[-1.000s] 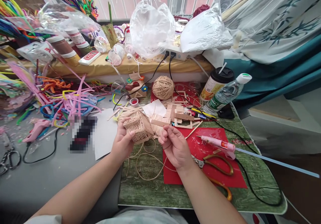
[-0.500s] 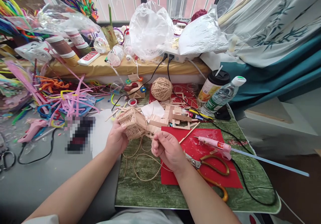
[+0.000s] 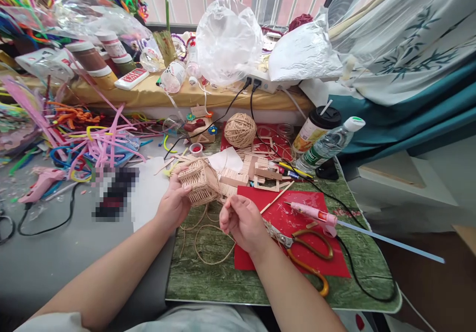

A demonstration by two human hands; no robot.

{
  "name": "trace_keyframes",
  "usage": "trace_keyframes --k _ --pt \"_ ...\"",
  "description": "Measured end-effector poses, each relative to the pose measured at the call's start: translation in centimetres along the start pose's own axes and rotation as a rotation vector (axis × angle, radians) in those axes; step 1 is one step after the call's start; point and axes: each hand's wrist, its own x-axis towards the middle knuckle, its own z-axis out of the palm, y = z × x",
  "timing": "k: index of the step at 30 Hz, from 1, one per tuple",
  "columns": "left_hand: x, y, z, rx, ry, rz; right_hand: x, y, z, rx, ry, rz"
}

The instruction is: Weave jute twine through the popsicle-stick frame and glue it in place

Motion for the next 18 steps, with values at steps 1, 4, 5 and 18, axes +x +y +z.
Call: trace_keyframes --k 1,4,5,18 --pt "0.04 -0.05 -0.07 -0.002 0.002 0.003 0.08 -0.04 0.13 0.010 -0.006 0.006" --pt "0.20 0.00 -0.18 -0.002 0.001 0.028 0.16 -0.24 0.26 0.011 -0.009 0.006" --pt "0.25 0.07 -0.17 -0.005 0.000 0.035 0.15 -0.30 0.22 0.002 -0.003 -0.001" --pt "0.38 0.08 -0.48 -0.044 0.001 0.017 -0.01 0.07 -0.24 -0.041 0.040 -0.022"
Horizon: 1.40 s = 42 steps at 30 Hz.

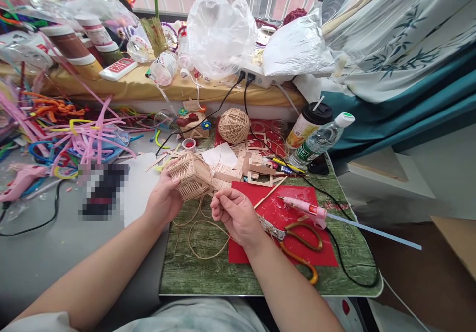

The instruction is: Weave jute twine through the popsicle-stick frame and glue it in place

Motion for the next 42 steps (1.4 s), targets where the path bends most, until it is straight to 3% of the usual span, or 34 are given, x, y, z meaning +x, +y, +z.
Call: trace_keyframes --k 5,9,21,25,31,34,37,39,42 --pt "0.0 0.1 0.4 0.017 0.029 0.012 0.1 -0.4 0.5 0.071 -0.048 0.034" --pt "0.0 0.4 0.7 0.023 0.048 -0.004 0.1 -0.7 0.6 0.139 -0.017 0.099" --pt "-0.2 0.3 1.1 0.013 0.058 -0.055 0.3 0.1 0.0 -0.027 0.106 -0.071" --pt "-0.4 0.4 1.0 -0.026 0.063 -0.053 0.1 0.2 -0.4 -0.029 0.069 -0.090" --pt "-0.5 0.5 0.9 -0.083 -0.024 -0.029 0.2 -0.1 -0.6 -0.002 0.011 -0.161" --pt "-0.5 0.4 0.8 -0.073 -0.049 -0.037 0.6 0.5 -1.0 -0.175 0.154 -0.292" --pt "-0.6 0.1 0.9 0.004 -0.074 -0.009 0.7 1.1 -1.3 -0.564 0.272 -0.569" --pt "-0.9 -0.2 0.9 0.090 -0.131 0.042 0.5 1.3 -1.3 -0.825 0.292 -0.736" --pt "-1.6 -0.8 0.7 0.231 -0.275 0.096 -0.1 1.1 -0.9 -1.056 0.271 -0.879"
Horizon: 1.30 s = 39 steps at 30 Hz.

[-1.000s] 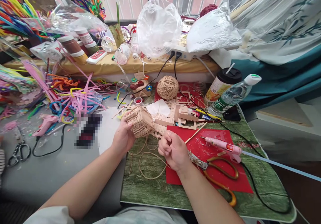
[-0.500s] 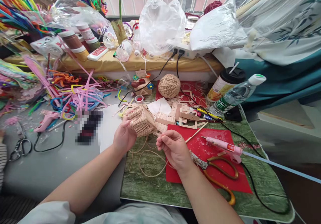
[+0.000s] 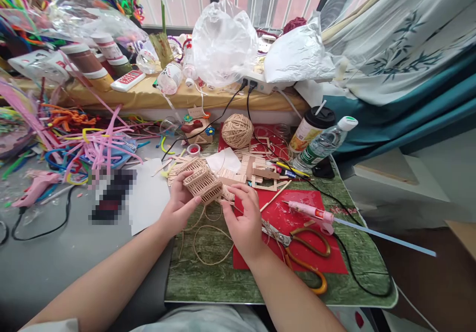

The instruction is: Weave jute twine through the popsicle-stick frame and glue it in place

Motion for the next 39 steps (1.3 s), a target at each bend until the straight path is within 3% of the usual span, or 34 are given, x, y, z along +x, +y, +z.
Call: trace_keyframes --k 4,9,16,22,26,29,32,35,39 --pt "-1.1 -1.1 -0.5 0.282 -0.116 0.055 0.1 -0.7 -0.3 -0.131 -0.090 -0.153" --pt "-1.8 -2.7 -1.6 0.661 -0.128 0.204 0.2 -0.3 -0.2 -0.108 -0.115 -0.132" --pt "-2.0 -2.7 -1.2 0.781 -0.162 0.233 0.5 -0.3 0.1 -0.062 -0.128 -0.095" --pt "-2.0 -2.5 -1.1 0.754 -0.171 0.195 0.6 -1.1 -0.1 0.048 -0.135 -0.039" --pt "-1.9 -2.4 -0.9 0.689 -0.156 0.154 0.9 -0.6 -0.2 0.258 0.085 0.193" --pt "-1.4 -1.8 -0.1 0.463 -0.071 0.116 1.4 0.5 -0.2 0.483 0.299 0.385" --pt "-0.6 -0.9 0.8 0.212 0.075 0.095 1.9 1.7 -0.1 0.566 0.332 0.473" --pt "0.0 -0.3 1.1 0.086 0.174 0.044 1.9 1.9 0.0 0.415 0.298 0.420" --pt "0.3 -0.3 1.0 0.006 0.175 -0.053 1.4 0.4 -0.5 0.065 0.156 0.109"
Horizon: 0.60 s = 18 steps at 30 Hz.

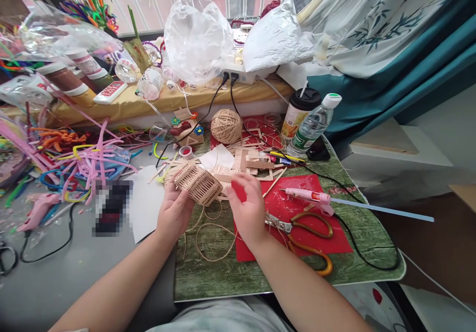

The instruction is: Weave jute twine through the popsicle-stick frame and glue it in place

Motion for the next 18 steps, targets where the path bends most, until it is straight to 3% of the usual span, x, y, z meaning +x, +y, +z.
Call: trace_keyframes --k 3,7,14,18 --pt "-0.3 -0.1 0.1 -0.025 -0.029 -0.052 -0.5 -1.2 -0.4 -0.110 -0.175 -0.220" --pt "-0.8 -0.1 0.4 -0.034 -0.061 -0.065 -0.7 -1.2 -0.3 -0.223 -0.278 -0.376" --pt "-0.9 0.2 0.8 -0.001 -0.082 -0.047 -1.2 -1.4 -0.3 -0.362 -0.266 -0.496" --pt "-0.9 0.2 0.8 0.003 -0.084 -0.044 -1.1 -1.9 -0.7 -0.349 -0.187 -0.510"
